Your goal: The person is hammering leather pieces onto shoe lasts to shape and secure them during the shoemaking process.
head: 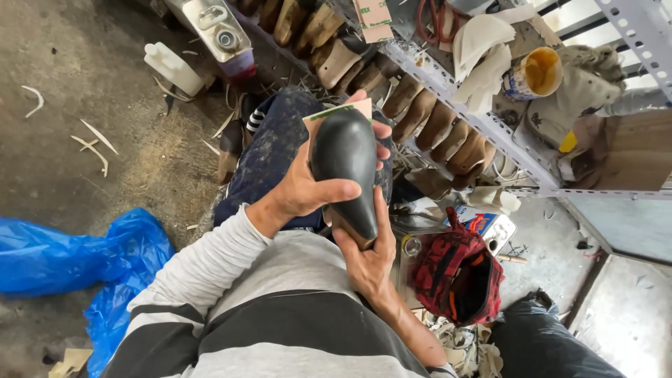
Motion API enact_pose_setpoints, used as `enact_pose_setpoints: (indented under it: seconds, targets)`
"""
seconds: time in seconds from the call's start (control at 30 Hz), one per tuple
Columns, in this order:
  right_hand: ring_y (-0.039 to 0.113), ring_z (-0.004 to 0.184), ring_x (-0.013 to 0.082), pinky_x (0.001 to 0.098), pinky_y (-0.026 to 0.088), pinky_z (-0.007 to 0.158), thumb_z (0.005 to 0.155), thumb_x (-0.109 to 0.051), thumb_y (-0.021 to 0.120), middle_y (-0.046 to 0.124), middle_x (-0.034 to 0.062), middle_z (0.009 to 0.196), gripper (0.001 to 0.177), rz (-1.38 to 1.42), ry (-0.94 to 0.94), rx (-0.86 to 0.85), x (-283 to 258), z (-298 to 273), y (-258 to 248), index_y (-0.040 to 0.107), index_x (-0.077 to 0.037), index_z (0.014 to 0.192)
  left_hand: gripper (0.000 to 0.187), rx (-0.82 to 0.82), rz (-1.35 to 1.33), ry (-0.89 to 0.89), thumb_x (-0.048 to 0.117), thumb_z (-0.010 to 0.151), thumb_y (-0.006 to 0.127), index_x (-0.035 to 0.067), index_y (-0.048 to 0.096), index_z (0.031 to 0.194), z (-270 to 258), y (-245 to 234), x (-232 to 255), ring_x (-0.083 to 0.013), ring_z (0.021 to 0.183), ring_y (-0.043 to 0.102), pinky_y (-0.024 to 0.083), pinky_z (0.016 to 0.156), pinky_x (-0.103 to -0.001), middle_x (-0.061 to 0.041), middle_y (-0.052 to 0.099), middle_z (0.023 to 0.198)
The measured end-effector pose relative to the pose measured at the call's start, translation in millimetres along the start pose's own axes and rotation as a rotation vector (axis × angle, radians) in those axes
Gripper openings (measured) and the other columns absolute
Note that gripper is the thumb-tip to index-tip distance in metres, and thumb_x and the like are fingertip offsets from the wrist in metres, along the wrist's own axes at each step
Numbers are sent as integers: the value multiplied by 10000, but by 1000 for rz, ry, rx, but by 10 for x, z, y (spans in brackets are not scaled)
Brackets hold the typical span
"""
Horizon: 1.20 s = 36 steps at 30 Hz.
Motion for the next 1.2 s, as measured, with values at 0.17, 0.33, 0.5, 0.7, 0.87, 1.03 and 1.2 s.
enact_pose_setpoints:
  seconds: [0.17, 0.33, 0.5, 0.7, 0.87, 1.03, 1.2]
  targets:
    - [562, 1352, 386, 493, 457, 1113, 805, -145, 865, 545, 264, 1488, 915, -43, -12, 22, -98, -42, -17, 391, 9, 1573, 1069, 15, -3, 41, 72, 773, 848, -36, 202, 1617, -9, 67, 11, -334, 1183, 666, 584, 1052, -484, -320, 587, 1359]
    - [578, 1335, 386, 501, 479, 1083, 816, -128, 856, 555, 259, 1482, 902, -24, -58, 8, -112, -55, -66, 384, 12, 1572, 1052, 29, 8, 59, 76, 778, 849, -48, 219, 1612, -35, 107, 27, -328, 1178, 664, 583, 1047, -482, -312, 591, 1343]
    - [586, 1326, 397, 505, 491, 1070, 808, -120, 863, 564, 265, 1471, 900, -8, -72, 18, -131, -17, -57, 396, 22, 1564, 1027, 34, 11, 84, 66, 796, 836, -27, 226, 1618, -54, 102, 40, -328, 1188, 664, 582, 1051, -481, -312, 589, 1343]
    - [538, 1374, 384, 500, 448, 1124, 803, -109, 863, 522, 262, 1514, 908, -28, -50, -33, -202, 94, -96, 387, 22, 1565, 982, 54, 1, 88, 84, 812, 830, 6, 269, 1615, -32, 86, 72, -333, 1158, 667, 597, 1010, -494, -308, 601, 1320]
    - [385, 1496, 356, 508, 356, 1208, 945, -647, 611, 364, 265, 1622, 1026, 648, 270, -174, -225, 353, -19, 240, 22, 1628, 531, 436, -301, -216, 211, 858, 694, -3, 553, 1323, 7, -275, -117, -326, 933, 720, 637, 848, -493, -227, 694, 1090]
    - [726, 797, 269, 308, 545, 620, 1022, -373, 550, 710, 274, 1196, 730, 987, 681, -135, 83, 376, -75, 279, -98, 1641, 570, 660, -594, -269, 197, 759, 798, 11, 554, 1240, 29, -581, -13, -256, 1040, 629, 553, 920, -444, -88, 632, 1172]
    - [738, 983, 355, 379, 629, 864, 1063, -263, 495, 658, 322, 1282, 693, 1054, 666, -241, 43, 345, -36, 195, -85, 1662, 555, 801, -759, -333, 201, 755, 794, 33, 590, 1243, -90, -762, -74, -228, 1091, 660, 538, 965, -432, -39, 679, 1171]
Point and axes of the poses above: each hand's wrist, its own z-axis towards the middle knuckle, its own y-axis out of the palm, x = y × z, the point moved 5 cm from there along z, towards the middle knuckle
